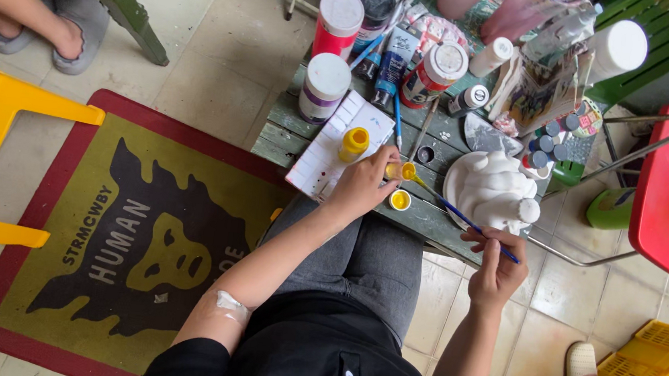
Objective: The person sits at a cluttered paint table, opens small paint bottles, and pours yellow paint from a bottle into a small cup. They dip a brush into the paint and stir or mix it, repeatedly handling the bottle, cap, and cup while a white plaster figurine sits on the table.
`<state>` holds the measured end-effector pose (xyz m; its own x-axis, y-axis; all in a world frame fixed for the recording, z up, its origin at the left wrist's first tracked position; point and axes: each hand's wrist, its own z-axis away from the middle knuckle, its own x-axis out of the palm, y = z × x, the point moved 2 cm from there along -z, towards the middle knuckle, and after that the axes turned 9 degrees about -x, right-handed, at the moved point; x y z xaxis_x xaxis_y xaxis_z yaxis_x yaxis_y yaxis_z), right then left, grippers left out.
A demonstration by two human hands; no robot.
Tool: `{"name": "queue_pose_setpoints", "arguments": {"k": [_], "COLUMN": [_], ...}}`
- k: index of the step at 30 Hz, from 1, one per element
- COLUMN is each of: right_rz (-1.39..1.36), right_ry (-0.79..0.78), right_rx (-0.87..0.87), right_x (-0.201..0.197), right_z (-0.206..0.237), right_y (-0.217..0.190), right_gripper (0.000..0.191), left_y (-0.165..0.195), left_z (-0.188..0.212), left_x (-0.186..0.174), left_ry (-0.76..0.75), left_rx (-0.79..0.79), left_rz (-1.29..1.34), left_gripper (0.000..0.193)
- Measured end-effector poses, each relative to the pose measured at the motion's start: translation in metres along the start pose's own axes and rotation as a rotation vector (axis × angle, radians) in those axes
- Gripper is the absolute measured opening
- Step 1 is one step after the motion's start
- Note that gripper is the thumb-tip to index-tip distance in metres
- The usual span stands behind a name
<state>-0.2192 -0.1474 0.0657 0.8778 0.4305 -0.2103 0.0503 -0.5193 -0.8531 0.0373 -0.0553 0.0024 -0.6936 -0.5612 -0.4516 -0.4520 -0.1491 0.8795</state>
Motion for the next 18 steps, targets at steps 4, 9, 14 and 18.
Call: {"name": "queue_pose_setpoints", "arguments": {"k": [4, 9, 14, 18], "right_rz": [0.019, 0.108, 0.146, 0.118], "right_ry": [-0.037, -0.061, -0.051, -0.041], "right_rx": [-0.021, -0.011, 0.016, 0.034], "right_x": [0.002, 0.009, 0.011, 0.005], "right_z": [-0.005, 0.003, 0.011, 0.018], "right_y": [-0.001, -0.003, -0.001, -0.001], "right_gripper": [0.012, 0.01, 0.009, 0.009], "left_y": [-0.002, -0.002, 0.005, 0.007], "left_z": [-0.001, 0.009, 0.017, 0.019], "left_x": [-0.003, 0.002, 0.003, 0.002], "left_ry": [0.038, 0.04, 0.022, 0.021], "left_rx": [0.03, 0.016, 0.048, 0.066], "left_rz": [-0.023, -0.086, -0.188, -0.229], "left_gripper": [0.048, 0.052, 0.052, 0.05]}}
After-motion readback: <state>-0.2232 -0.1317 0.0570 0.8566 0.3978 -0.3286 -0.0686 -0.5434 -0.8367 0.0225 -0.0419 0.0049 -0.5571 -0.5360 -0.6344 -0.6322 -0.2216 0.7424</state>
